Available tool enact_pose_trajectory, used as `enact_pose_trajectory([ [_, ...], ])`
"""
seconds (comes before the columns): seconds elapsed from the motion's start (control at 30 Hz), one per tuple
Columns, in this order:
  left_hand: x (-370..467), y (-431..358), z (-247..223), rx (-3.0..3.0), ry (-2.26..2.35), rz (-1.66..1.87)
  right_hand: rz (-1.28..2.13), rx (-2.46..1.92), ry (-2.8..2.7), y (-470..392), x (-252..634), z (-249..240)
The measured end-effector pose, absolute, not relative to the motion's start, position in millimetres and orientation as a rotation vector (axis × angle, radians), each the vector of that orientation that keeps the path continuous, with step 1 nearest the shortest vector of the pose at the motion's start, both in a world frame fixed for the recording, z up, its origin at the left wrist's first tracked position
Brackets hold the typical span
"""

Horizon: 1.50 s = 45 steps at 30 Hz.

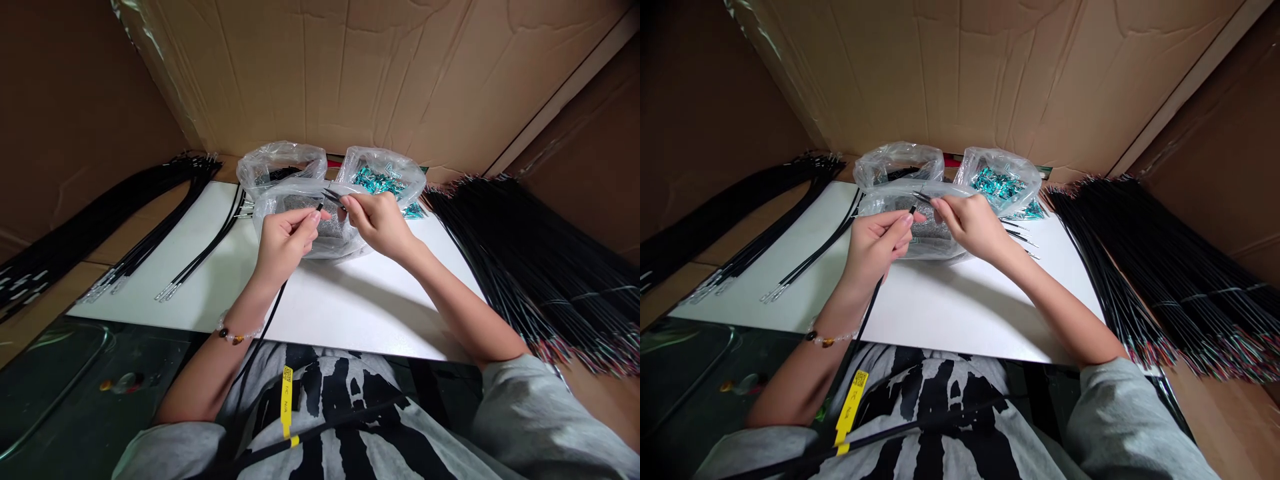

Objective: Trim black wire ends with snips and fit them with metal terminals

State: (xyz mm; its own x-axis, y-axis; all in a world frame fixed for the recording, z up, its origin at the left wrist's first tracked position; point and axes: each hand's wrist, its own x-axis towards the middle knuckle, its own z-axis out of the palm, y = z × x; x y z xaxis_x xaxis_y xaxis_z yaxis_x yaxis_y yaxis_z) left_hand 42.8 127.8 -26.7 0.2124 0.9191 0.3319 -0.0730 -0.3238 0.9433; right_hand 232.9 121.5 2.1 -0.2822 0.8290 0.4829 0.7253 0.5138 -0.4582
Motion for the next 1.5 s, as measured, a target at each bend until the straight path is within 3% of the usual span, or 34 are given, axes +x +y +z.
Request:
enact_pose_trajectory([
  [0.57, 34, 55, 7, 1.514, 0.881, 1.312, 0.117, -0.986, -2.191, 68, 233, 36],
  [0.9, 27, 40, 16, 1.299, 0.538, 1.154, 0.263, -0.598, -2.128, 59, 237, 45],
  [1.17, 26, 33, 16, 1.181, 0.473, 1.064, -0.177, -0.717, -2.162, 50, 230, 42],
  [1.5, 22, 37, 19, 1.009, 0.379, 0.952, -0.153, -0.687, -2.254, 48, 225, 39],
])
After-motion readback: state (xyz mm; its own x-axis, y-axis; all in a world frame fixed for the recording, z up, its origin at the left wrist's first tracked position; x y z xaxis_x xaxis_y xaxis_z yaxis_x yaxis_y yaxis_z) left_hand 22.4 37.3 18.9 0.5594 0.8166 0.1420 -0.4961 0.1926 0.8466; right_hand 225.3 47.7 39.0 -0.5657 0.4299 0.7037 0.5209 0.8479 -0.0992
